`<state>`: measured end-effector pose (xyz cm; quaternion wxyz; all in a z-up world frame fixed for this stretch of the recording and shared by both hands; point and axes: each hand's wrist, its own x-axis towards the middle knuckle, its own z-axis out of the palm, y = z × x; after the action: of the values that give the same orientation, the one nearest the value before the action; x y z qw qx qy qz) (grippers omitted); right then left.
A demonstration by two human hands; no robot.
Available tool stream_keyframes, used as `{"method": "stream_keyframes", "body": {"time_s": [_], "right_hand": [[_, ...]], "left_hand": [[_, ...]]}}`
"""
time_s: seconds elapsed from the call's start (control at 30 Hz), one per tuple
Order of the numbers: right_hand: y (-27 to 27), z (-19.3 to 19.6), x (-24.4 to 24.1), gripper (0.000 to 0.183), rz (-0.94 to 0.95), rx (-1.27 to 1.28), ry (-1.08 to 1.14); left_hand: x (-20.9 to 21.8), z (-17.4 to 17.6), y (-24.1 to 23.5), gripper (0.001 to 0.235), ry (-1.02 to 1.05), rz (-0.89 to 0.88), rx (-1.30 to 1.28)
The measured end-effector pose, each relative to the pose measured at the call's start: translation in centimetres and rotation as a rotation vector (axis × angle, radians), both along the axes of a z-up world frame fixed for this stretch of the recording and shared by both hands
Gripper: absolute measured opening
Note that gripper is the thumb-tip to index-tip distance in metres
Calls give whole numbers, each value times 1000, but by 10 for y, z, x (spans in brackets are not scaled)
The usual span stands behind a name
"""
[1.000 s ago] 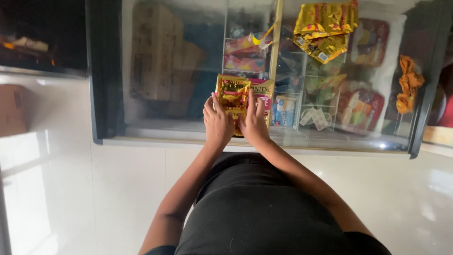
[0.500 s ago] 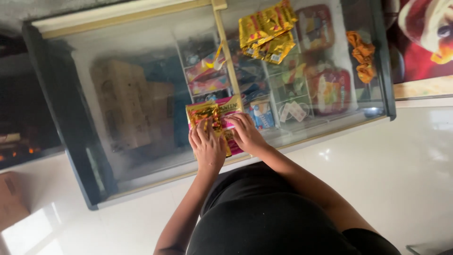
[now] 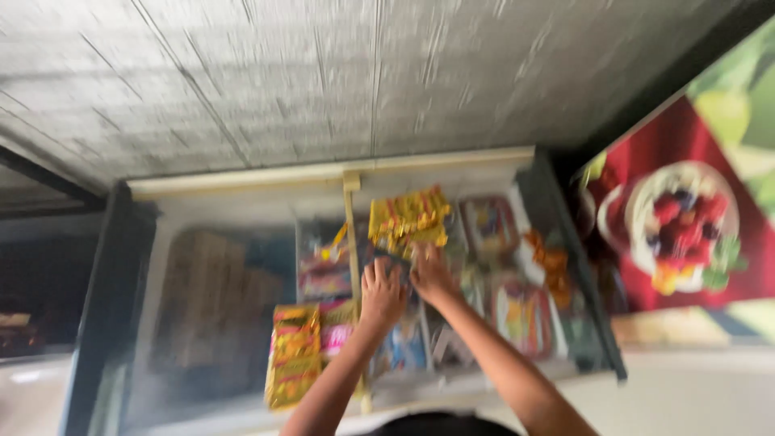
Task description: Folding and organizing long strips of shampoo sachets on top of a freezer counter in a store.
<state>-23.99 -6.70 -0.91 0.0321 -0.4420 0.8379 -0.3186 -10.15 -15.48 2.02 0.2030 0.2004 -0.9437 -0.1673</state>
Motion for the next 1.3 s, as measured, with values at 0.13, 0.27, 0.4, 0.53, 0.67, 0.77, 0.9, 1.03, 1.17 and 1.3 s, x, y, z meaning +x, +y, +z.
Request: {"method": "stream_keyframes", "body": {"time_s": [0.13, 0.27, 0.4, 0.53, 0.67, 0.77, 0.9, 1.03, 1.17, 1.3], "right_hand": [[-22, -44, -59, 82, 186, -168, 73], [-12, -116, -80, 85, 261, 56, 344], [25, -125, -74, 74, 270, -29, 356], [78, -150, -75, 75, 373, 321, 196], [123, -296, -99, 39, 474, -429, 481], [155, -406, -119, 18, 544, -435, 303], [204, -390, -94, 24, 465, -455, -4], [238, -114, -39, 56, 314, -332, -90], [237, -132, -48, 54, 184, -178, -308], [240, -106, -57, 57, 78, -329, -1045]], "left_hand": [[-58, -53, 6, 45, -55, 112, -111], [-77, -80, 26, 73, -163, 211, -73], [-74, -141, 30, 80, -34, 215, -121], [-56, -106, 46, 71, -29, 140, -277], [-45, -180, 54, 65, 43, -96, -482], [-37, -241, 76, 51, 75, -84, -543], [-22, -267, 121, 72, -188, 387, -78], [-28, -153, 148, 98, -492, 325, 280], [-81, -182, 141, 104, -473, 322, 865], [-85, -123, 120, 77, 85, 242, 1609]]}}
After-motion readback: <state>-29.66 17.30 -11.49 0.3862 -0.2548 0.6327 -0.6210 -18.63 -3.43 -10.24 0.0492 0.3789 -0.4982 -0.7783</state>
